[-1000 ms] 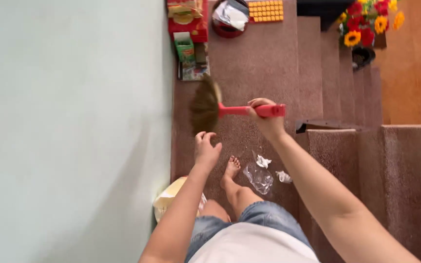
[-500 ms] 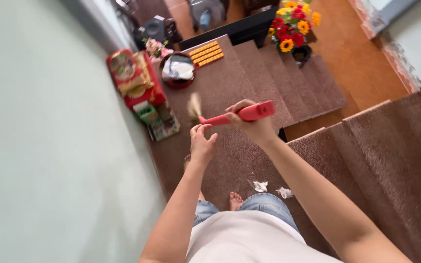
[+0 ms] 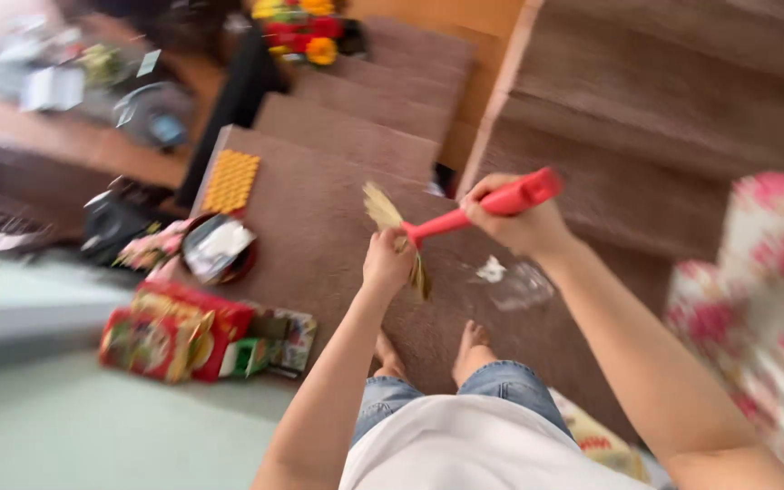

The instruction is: Sweeping debris off carpeted indoor stairs with a hand broom.

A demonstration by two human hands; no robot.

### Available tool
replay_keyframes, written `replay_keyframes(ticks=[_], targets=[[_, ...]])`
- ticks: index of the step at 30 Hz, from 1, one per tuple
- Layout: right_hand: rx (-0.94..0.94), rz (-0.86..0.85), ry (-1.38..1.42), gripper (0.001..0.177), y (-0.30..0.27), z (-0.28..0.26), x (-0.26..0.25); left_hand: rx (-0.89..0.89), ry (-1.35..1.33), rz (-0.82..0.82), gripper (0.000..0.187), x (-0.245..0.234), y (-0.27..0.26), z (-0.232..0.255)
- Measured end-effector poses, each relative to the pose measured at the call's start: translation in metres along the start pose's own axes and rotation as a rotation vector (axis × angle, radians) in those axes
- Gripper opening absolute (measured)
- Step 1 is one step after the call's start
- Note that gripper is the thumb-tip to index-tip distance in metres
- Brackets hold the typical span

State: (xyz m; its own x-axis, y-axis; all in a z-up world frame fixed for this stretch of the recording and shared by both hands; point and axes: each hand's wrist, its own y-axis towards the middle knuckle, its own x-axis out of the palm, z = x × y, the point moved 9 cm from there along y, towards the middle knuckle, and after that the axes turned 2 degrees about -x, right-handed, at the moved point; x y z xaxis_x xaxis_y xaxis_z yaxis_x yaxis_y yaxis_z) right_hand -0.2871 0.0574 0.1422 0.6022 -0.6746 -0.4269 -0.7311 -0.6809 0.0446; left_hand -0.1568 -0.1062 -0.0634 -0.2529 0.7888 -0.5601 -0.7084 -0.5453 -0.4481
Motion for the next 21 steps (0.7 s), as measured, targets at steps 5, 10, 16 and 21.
replay_keyframes(ticks=[5, 10, 16, 21], targets=[[0.132, 0.325, -0.361, 0.019, -0.089, -0.025, -0.158, 0.264, 0.008, -0.207, 0.041, 0.094, -0.016, 0.098], [0.370, 0.613, -0.628, 0.025, -0.210, -0.016, -0.285, 0.410, 0.037, -0.370, 0.040, 0.185, -0.053, 0.146], [0.548, 0.909, -0.393, 0.025, -0.328, 0.072, -0.369, 0.461, 0.104, -0.433, 0.037, 0.250, -0.078, 0.145], [0.415, 1.194, -0.663, 0.016, -0.369, 0.175, -0.374, 0.363, 0.207, -0.463, 0.042, 0.247, -0.092, 0.126]])
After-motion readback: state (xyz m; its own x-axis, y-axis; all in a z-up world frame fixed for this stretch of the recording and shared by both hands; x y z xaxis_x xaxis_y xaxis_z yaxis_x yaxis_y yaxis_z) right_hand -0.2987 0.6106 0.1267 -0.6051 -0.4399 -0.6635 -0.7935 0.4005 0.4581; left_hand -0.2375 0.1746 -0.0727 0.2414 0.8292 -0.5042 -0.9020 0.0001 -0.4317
